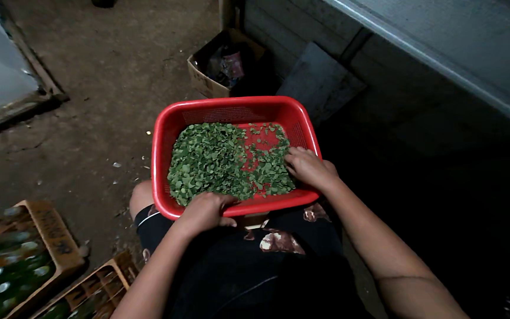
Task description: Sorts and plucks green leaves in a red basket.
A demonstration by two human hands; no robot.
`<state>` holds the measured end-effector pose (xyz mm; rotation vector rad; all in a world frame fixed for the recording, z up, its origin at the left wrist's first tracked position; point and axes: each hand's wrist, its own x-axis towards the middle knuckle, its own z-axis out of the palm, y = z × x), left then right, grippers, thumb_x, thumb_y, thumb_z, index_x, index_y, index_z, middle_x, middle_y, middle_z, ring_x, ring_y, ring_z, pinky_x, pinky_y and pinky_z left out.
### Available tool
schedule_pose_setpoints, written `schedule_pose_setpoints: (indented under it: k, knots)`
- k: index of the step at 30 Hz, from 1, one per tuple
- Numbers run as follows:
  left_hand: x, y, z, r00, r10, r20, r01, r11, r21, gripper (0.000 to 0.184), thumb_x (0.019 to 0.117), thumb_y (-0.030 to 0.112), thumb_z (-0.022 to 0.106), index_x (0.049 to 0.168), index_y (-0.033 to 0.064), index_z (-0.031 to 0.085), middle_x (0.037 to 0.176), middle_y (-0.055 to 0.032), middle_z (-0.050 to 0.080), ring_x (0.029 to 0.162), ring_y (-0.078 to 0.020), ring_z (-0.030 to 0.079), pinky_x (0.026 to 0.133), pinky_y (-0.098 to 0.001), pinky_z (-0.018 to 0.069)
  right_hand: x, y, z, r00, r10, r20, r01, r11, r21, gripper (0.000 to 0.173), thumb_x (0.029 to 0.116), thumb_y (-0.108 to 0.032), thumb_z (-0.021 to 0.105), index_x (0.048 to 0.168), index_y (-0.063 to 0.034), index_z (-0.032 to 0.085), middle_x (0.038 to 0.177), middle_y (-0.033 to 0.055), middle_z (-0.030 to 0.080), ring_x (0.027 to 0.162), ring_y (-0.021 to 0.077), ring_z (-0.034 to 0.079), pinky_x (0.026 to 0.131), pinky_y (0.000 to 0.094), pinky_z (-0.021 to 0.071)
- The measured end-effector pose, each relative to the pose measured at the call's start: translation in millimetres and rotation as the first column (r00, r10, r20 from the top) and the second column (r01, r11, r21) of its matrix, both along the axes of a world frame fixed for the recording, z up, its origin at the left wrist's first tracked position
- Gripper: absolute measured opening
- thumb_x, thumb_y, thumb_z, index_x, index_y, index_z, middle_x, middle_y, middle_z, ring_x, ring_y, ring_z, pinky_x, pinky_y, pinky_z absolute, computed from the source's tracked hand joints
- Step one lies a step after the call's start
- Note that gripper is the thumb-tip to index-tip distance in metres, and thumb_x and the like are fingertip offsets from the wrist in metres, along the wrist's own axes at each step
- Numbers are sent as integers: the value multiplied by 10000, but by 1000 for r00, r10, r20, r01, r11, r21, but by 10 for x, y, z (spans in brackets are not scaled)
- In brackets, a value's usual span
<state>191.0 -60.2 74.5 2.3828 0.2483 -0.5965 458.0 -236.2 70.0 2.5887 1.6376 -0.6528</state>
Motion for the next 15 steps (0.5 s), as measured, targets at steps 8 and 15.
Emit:
schedule_pose_setpoints:
  k: [8,15]
  knots:
    - [337,-84,32,861,365,353,-237,904,-356,318,1012,240,635,1217,7,707,1182,-128,723,1108,-184,693,1024,-379,529,-256,-194,379,983,-89,-162,140,930,341,146,991,-84,627,1022,25,719,1015,195,704,975,358,691,865,558,543]
    - [568,-289,102,795,553,251,-308,724,-617,341,932,162,740,1230,11,671,1118,-69,713,948,-68,690,888,-261,574,-585,-97,425,966,70,-248,77,841,535,120,952,-87,643,962,0,726,932,131,715,881,239,701,832,417,577]
